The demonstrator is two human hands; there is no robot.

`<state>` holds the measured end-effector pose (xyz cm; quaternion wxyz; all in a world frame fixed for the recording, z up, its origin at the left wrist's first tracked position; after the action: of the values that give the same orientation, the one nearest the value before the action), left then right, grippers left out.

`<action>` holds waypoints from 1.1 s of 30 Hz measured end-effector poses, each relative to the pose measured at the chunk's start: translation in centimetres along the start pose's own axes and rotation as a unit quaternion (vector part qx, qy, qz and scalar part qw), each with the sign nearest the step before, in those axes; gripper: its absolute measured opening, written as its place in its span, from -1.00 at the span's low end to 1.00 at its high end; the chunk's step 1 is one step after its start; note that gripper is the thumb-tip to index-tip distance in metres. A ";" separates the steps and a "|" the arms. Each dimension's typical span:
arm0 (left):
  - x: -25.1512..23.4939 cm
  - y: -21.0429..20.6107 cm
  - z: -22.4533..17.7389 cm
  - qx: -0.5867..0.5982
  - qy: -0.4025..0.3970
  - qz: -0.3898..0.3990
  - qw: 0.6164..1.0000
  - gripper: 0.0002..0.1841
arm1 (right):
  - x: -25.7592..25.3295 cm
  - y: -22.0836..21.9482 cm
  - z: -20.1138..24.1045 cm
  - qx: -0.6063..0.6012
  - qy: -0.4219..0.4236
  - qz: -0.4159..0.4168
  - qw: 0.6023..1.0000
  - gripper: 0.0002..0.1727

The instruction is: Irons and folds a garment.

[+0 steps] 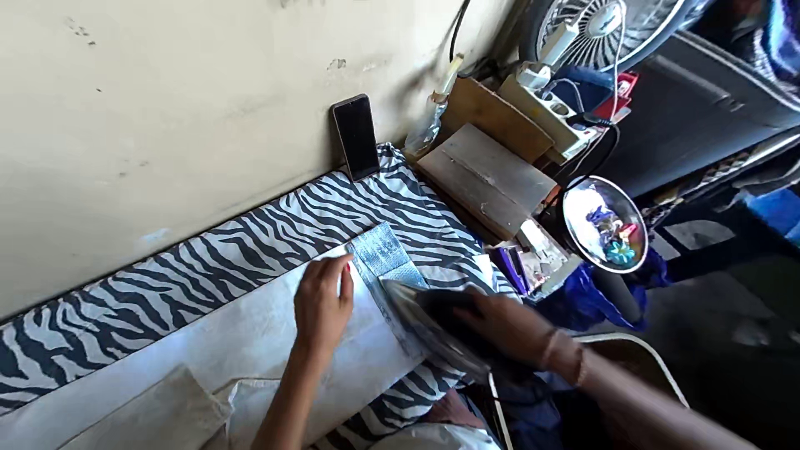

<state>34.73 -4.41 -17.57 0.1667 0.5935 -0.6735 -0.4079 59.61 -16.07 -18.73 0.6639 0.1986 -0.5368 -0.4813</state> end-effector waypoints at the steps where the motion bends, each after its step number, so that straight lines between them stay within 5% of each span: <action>1: 0.9 -1.0 -0.4 -0.006 0.012 0.025 1.000 -0.73 | -0.1 2.5 -1.7 -0.004 -0.002 -0.023 1.000 -0.37; 5: 7.6 -9.3 -2.0 -0.050 -0.105 0.164 0.980 -0.46 | -3.4 11.8 -5.1 0.028 -0.050 -0.210 0.976 -0.36; 8: 13.2 -12.5 -0.9 -0.088 -0.196 0.136 0.967 -0.36 | -9.8 16.2 -8.7 0.018 -0.096 -0.236 0.967 -0.27; 11: 14.3 -9.3 -1.5 -0.044 -0.090 0.253 0.962 -0.45 | -13.9 18.8 -9.9 0.029 -0.092 -0.228 0.969 -0.19; 14: 12.1 -5.9 -3.1 0.096 -0.001 0.237 0.967 -0.65 | -13.4 19.5 -7.5 0.097 -0.016 -0.298 0.949 -0.04; 17: 8.6 -5.2 -4.3 0.221 0.073 0.194 0.953 -0.58 | -9.2 14.2 -1.9 0.097 0.098 -0.338 0.931 -0.25; 20: 5.8 -7.6 -4.1 0.217 0.203 0.250 0.921 -0.36 | -7.0 0.6 1.7 -0.037 0.095 -0.088 0.991 -0.27; 22: 4.8 -9.6 -3.1 0.199 0.286 0.291 0.891 -0.11 | -6.1 -5.1 3.3 -0.114 0.129 -0.063 0.983 -0.35; 24: 3.6 -10.2 -2.8 0.168 0.307 0.298 0.888 -0.16 | -4.0 -6.0 5.3 -0.126 0.155 -0.126 0.972 -0.55; 26: 2.5 -9.9 -3.3 0.126 0.295 0.334 0.887 -0.50 | -1.3 -5.1 6.7 -0.093 0.186 -0.183 0.961 -0.64; 29: -0.2 -8.5 -5.0 0.135 0.273 0.364 0.880 -0.63 | 4.6 -2.0 9.2 -0.037 0.329 -0.274 0.903 -0.71; 33: -4.2 -5.5 -11.5 0.256 0.246 0.342 0.870 -0.61 | 6.7 -6.7 15.1 -0.119 0.487 -0.116 0.858 -0.74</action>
<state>47.55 -4.27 -13.58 0.2984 0.4292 -0.8522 0.0209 42.83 -20.99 -15.26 0.7985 0.3874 -0.0568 -0.4573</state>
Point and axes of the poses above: each hand's wrist, its own x-axis away from the middle knuckle, its own y-axis out of the back of the hand, z = x × y, the point moved 6 cm from there along -x, towards the middle knuckle, and after that the axes turned 10 degrees about y, right-handed, at the moved point
